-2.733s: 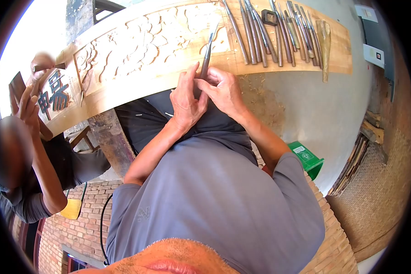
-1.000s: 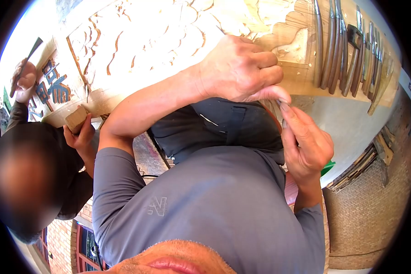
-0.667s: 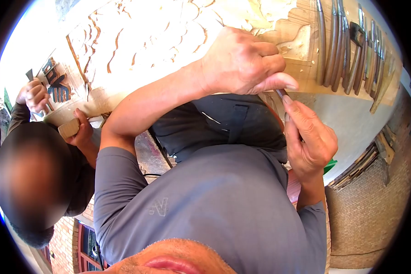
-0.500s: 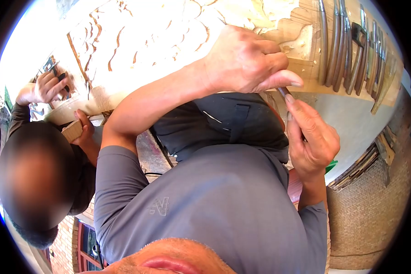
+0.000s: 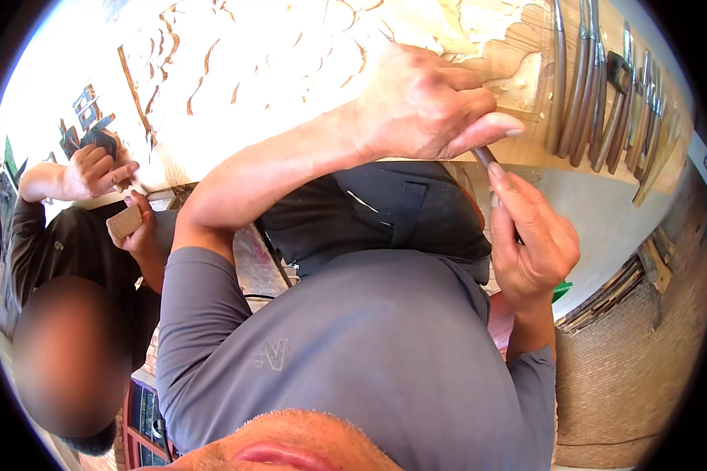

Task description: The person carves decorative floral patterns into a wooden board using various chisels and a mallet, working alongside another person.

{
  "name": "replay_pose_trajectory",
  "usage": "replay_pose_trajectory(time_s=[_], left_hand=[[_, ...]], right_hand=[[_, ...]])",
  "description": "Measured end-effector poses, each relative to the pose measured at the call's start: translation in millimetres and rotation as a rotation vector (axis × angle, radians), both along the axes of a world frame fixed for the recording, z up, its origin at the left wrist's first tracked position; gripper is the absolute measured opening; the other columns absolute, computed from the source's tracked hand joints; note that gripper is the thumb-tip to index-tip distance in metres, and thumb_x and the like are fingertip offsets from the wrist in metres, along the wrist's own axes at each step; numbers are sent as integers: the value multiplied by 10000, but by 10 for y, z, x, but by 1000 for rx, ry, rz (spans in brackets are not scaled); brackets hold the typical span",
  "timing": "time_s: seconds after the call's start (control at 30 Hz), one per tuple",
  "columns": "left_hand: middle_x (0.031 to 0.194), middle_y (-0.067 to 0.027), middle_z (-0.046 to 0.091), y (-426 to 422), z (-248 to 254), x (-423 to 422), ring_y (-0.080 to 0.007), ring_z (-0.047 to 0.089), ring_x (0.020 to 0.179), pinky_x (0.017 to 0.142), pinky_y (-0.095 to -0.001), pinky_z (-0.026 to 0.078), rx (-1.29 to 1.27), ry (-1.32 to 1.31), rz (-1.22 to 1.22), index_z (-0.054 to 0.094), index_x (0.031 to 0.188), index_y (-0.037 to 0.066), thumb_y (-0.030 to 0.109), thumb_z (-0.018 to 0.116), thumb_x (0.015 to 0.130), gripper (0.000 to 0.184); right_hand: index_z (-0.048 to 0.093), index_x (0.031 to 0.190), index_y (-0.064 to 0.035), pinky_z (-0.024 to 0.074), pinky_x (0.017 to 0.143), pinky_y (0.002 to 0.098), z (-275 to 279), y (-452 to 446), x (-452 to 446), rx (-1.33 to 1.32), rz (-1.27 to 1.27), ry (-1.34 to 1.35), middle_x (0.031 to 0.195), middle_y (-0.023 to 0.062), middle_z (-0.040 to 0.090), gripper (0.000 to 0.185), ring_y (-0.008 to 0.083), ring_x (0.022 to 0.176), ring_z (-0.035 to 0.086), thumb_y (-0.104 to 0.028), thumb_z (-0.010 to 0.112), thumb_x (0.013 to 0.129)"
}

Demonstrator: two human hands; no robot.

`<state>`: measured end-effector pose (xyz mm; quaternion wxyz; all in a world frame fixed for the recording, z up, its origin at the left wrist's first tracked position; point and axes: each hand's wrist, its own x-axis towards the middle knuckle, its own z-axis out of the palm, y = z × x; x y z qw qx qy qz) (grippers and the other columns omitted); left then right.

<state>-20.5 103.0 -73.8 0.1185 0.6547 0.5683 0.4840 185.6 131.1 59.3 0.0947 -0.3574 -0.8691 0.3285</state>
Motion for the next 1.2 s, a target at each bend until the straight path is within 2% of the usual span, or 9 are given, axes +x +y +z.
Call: replay_pose_trajectory(time_s=[0.13, 0.23, 0.43, 0.53, 0.93, 0.97, 1.03, 1.13, 1.2], left_hand=[[636, -5, 631, -22, 42, -95, -239, 662, 529, 480, -381, 512, -132, 23, 58, 650, 665, 167, 463, 819, 993, 473], [651, -5, 640, 11, 12, -86, -239, 659, 528, 478, -380, 516, 19, -29, 51, 661, 675, 169, 458, 823, 988, 456], [655, -7, 620, -54, 36, -68, -244, 666, 538, 486, -384, 531, 28, -66, -3, 663, 690, 157, 459, 828, 980, 450], [649, -11, 610, -47, 8, -65, -250, 661, 537, 485, -387, 526, 30, -62, 13, 656, 689, 153, 466, 825, 982, 461], [604, -25, 578, -48, 50, -101, -278, 616, 517, 468, -407, 460, 27, -209, 73, 576, 620, 144, 494, 856, 947, 555], [603, -26, 579, -45, 55, -113, -280, 614, 517, 469, -409, 461, 14, -215, 81, 571, 616, 144, 496, 861, 941, 561], [601, -11, 552, -38, 21, -108, -255, 596, 504, 466, -397, 439, 36, -189, 82, 549, 622, 153, 535, 848, 942, 581], [601, 12, 490, -41, 62, -146, -210, 542, 480, 465, -371, 394, 164, -98, 55, 513, 637, 168, 606, 817, 941, 613], [670, 26, 438, -65, 76, -181, -155, 507, 524, 494, -341, 367, 258, -23, 23, 503, 696, 183, 686, 762, 940, 616]], right_hand=[[801, 1256, 77, 613, 805, 317, -24, -2, -104, 2, 45, -28, 1141, 233, 829, 341, 226, 919, 796, 200, 722, 949], [800, 1263, 74, 606, 787, 319, 88, 57, -142, 27, 75, -49, 1133, 234, 830, 352, 228, 900, 790, 202, 728, 942], [804, 1260, 64, 605, 750, 312, 188, -39, -128, 27, 59, -84, 1130, 232, 834, 355, 211, 872, 787, 196, 744, 936], [832, 1205, 14, 594, 662, 318, 141, -75, -212, 105, 44, -49, 1041, 195, 837, 367, 246, 756, 788, 176, 793, 879], [823, 1221, 23, 609, 677, 329, 102, -198, -349, 118, 13, -9, 1038, 195, 832, 386, 259, 784, 805, 186, 778, 873], [814, 1229, 42, 614, 723, 328, 102, -200, -355, 93, 3, -26, 1058, 205, 833, 367, 249, 827, 805, 189, 761, 896], [796, 1245, 81, 626, 814, 324, 141, -218, -336, 39, -15, -65, 1098, 227, 835, 331, 227, 914, 806, 197, 728, 942], [807, 1221, 40, 631, 725, 329, 126, -112, -282, 14, 10, -4, 1060, 216, 832, 361, 292, 834, 821, 183, 758, 893], [797, 1227, 48, 638, 753, 337, 43, -74, -123, -19, -15, 21, 1072, 224, 833, 355, 305, 858, 826, 179, 753, 900]])
